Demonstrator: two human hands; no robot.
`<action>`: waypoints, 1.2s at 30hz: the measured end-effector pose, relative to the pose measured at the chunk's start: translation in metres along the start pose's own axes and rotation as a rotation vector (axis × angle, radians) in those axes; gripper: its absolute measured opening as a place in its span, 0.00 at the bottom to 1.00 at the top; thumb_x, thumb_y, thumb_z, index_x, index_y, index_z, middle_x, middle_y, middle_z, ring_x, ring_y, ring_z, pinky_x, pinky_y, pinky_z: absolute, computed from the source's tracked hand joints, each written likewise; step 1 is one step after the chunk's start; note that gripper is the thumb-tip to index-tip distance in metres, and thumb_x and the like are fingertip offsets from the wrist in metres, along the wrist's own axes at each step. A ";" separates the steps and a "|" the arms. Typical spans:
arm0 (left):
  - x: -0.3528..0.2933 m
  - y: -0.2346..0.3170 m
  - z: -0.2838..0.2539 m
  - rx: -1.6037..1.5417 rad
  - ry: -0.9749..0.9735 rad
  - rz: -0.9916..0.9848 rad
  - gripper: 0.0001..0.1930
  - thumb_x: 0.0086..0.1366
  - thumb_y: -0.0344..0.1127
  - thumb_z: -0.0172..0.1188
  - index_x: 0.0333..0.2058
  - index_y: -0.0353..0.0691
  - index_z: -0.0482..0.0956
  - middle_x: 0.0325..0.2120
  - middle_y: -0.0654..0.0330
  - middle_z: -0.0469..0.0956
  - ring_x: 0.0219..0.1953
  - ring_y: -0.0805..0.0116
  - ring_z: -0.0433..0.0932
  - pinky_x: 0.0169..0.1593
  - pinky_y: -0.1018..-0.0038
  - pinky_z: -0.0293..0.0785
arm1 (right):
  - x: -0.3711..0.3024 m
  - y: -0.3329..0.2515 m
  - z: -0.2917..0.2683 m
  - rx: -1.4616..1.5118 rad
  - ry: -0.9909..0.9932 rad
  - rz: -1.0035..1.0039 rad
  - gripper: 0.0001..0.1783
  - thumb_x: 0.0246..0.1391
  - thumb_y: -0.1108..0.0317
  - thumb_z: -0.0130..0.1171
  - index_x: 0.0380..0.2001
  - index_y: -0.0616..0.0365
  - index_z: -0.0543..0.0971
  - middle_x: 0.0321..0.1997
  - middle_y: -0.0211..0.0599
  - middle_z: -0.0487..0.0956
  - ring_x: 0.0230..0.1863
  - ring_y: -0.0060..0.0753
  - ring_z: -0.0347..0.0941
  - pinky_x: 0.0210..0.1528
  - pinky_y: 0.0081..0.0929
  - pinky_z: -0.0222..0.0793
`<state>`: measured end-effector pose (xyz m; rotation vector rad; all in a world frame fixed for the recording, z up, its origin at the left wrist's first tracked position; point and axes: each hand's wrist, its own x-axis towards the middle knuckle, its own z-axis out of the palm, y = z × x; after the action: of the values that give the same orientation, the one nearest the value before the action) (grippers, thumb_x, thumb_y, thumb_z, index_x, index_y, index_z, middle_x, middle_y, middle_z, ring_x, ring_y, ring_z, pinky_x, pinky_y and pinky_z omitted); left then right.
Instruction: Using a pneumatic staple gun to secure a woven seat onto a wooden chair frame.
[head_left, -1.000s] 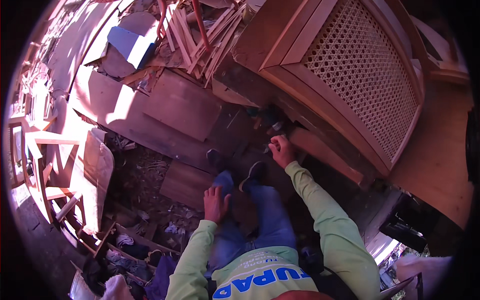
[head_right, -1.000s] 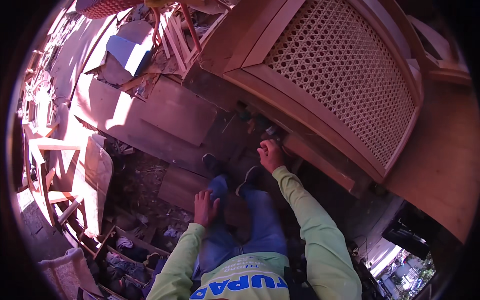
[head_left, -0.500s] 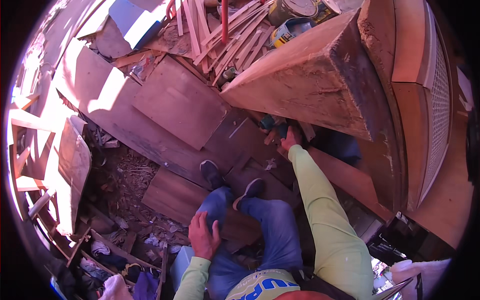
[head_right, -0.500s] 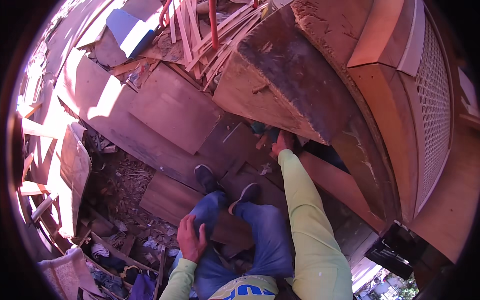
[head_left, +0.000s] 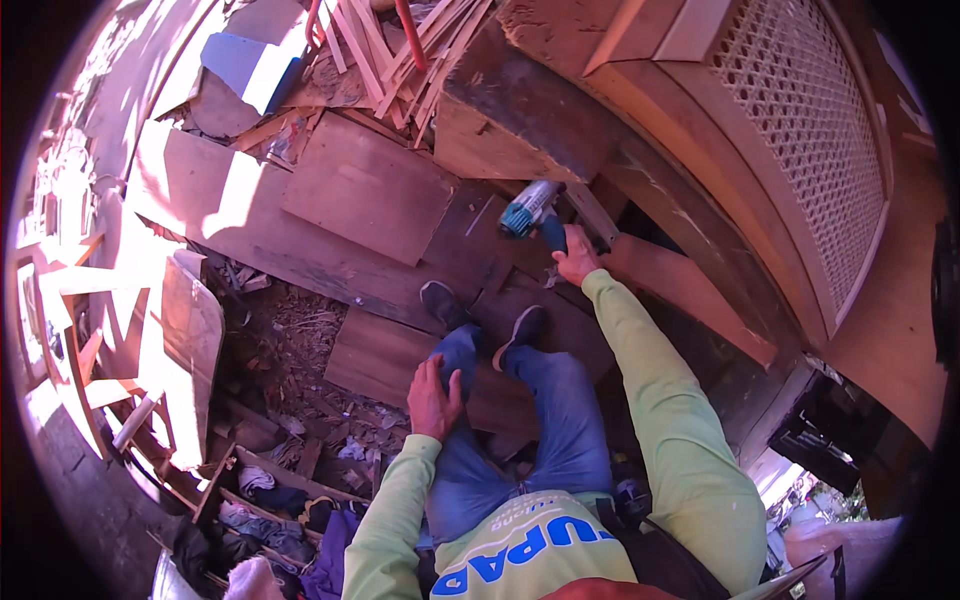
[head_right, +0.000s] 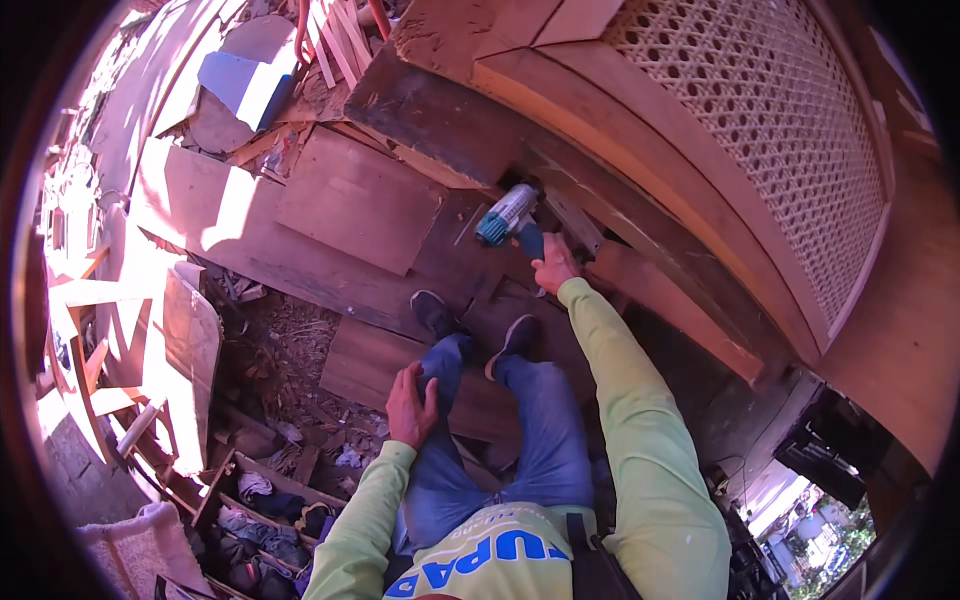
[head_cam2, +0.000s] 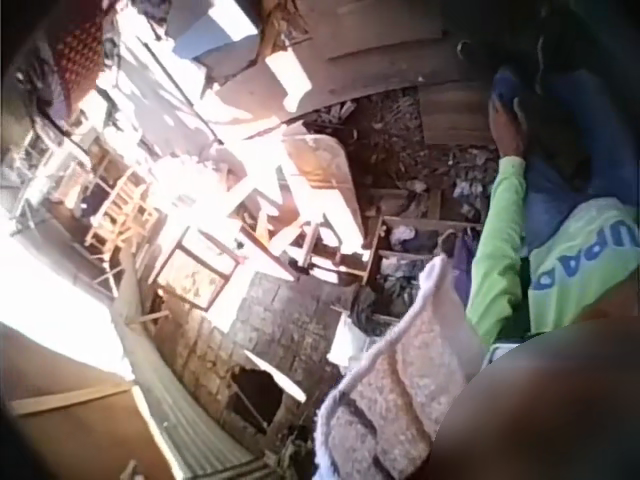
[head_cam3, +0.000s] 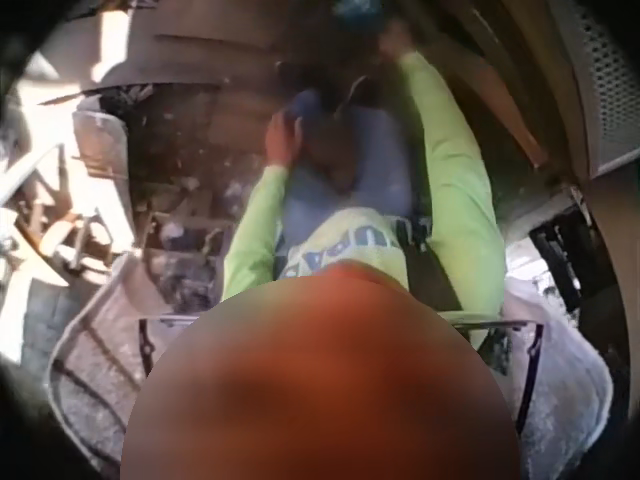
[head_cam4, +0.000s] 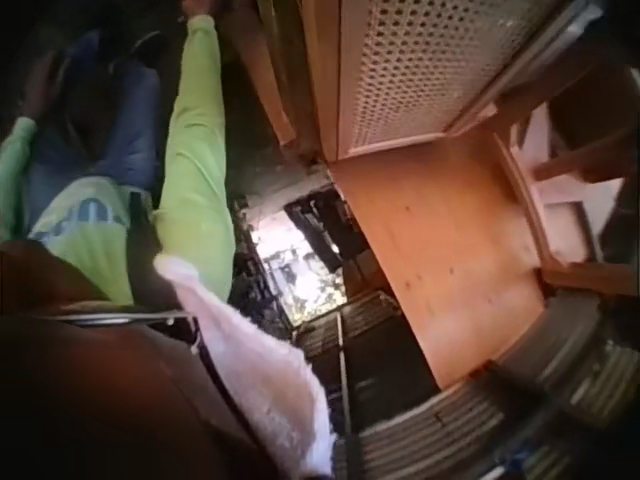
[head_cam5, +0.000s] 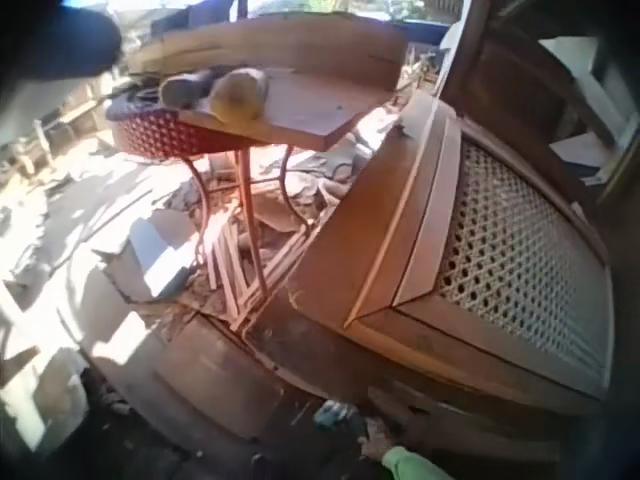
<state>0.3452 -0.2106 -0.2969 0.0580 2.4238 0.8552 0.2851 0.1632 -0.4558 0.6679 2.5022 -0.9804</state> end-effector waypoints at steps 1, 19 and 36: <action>-0.003 0.000 0.000 0.015 -0.021 -0.008 0.21 0.72 0.41 0.60 0.57 0.33 0.73 0.50 0.45 0.79 0.53 0.44 0.79 0.58 0.58 0.75 | -0.021 -0.024 -0.003 0.038 -0.008 -0.076 0.33 0.50 0.72 0.68 0.60 0.64 0.69 0.57 0.59 0.72 0.61 0.66 0.69 0.64 0.51 0.66; -0.081 0.209 -0.103 -1.278 0.032 -0.276 0.14 0.75 0.34 0.60 0.54 0.33 0.76 0.52 0.52 0.82 0.53 0.61 0.81 0.62 0.64 0.76 | -0.311 -0.253 -0.146 0.399 -0.015 -0.538 0.32 0.48 0.73 0.66 0.58 0.64 0.70 0.60 0.55 0.68 0.61 0.64 0.67 0.62 0.51 0.67; -0.069 0.338 -0.309 -1.350 -0.125 0.335 0.20 0.79 0.45 0.54 0.54 0.32 0.70 0.35 0.57 0.71 0.36 0.66 0.71 0.44 0.63 0.73 | -0.371 -0.170 -0.257 0.609 -0.487 -0.178 0.13 0.58 0.71 0.66 0.46 0.62 0.83 0.41 0.38 0.83 0.46 0.29 0.79 0.53 0.32 0.73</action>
<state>0.1941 -0.1316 0.1336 -0.0009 1.3057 2.3331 0.4535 0.1265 -0.0060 0.3052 1.8534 -1.7585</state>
